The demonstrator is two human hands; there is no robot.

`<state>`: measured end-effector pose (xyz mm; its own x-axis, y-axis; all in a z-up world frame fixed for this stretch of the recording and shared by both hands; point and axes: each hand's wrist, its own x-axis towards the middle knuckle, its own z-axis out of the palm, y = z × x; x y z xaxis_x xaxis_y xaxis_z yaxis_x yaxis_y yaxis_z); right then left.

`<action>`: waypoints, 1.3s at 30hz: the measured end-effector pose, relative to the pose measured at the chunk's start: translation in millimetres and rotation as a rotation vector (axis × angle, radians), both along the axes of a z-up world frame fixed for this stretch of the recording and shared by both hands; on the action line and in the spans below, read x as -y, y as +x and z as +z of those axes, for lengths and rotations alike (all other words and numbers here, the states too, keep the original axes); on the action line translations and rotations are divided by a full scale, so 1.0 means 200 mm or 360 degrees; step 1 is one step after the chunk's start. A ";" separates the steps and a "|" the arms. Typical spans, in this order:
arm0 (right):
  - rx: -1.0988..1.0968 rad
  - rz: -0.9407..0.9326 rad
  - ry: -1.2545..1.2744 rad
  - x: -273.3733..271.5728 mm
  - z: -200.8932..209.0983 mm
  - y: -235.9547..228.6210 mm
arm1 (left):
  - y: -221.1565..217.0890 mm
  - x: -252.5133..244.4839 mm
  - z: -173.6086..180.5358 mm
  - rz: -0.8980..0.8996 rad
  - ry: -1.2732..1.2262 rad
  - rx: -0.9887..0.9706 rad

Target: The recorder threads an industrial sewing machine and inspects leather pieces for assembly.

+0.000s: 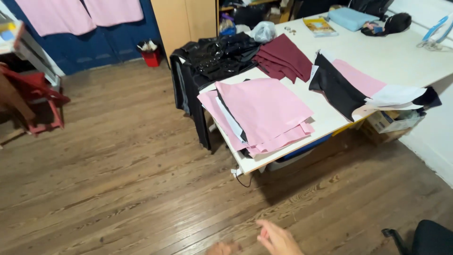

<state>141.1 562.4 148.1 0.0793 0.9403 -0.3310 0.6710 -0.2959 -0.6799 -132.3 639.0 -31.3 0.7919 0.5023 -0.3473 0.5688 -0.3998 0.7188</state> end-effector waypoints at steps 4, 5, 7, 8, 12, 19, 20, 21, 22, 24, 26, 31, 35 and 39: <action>0.0139 -0.0131 0.0299 -0.30 0.28 0.16 | 0.28 -0.55 0.47 -0.0161 0.0033 -0.0063; 0.0146 -0.0133 0.0297 -0.37 0.29 0.19 | 0.29 -0.64 0.50 -0.0164 0.0032 -0.0057; 0.0153 -0.0181 0.0228 -0.50 0.28 0.25 | 0.30 -0.79 0.52 -0.0104 0.0011 0.0110; 0.0153 -0.0186 0.0215 -0.53 0.24 0.26 | 0.33 -0.84 0.45 -0.0110 -0.0001 0.0108; 0.0222 -0.0250 0.0269 -0.77 0.19 0.26 | 0.43 -1.17 0.49 -0.0180 -0.0048 0.0401; 0.0148 -0.0811 0.0240 -1.16 0.31 0.15 | 0.63 -1.83 1.11 -0.0170 0.0279 0.0783; 0.0137 -0.0835 0.0227 -1.21 0.32 0.15 | 0.66 -1.93 1.14 -0.0192 0.0264 0.0770; 0.0143 -0.0875 0.0482 -1.25 0.33 0.15 | 0.70 -2.03 1.17 -0.0142 0.0275 0.0867; 0.0155 -0.0916 0.0737 -1.29 0.34 0.15 | 0.73 -2.12 1.20 -0.0089 0.0285 0.0962; 0.0194 -0.1047 0.0737 -1.36 0.36 0.15 | 0.81 -2.32 1.24 -0.0009 0.0258 0.1036; 0.0239 -0.1174 0.0716 -1.41 0.38 0.15 | 0.87 -2.48 1.25 0.0082 0.0210 0.1104; 0.0391 -0.1387 0.0556 -1.49 0.44 0.23 | 1.02 -2.78 1.25 0.0280 0.0653 0.1196; 0.0373 -0.1351 0.0431 -1.50 0.38 0.30 | 1.11 -2.82 1.33 0.0010 0.0889 0.0896; 0.0326 -0.1358 0.0188 -1.52 0.40 0.34 | 1.19 -2.74 1.46 -0.0292 0.0975 0.0559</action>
<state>209.0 865.8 227.3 0.8166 0.5605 -0.1377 0.3653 -0.6866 -0.6286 104.8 1186.3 259.7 0.8949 0.3737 0.2437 0.2312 -0.8556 0.4631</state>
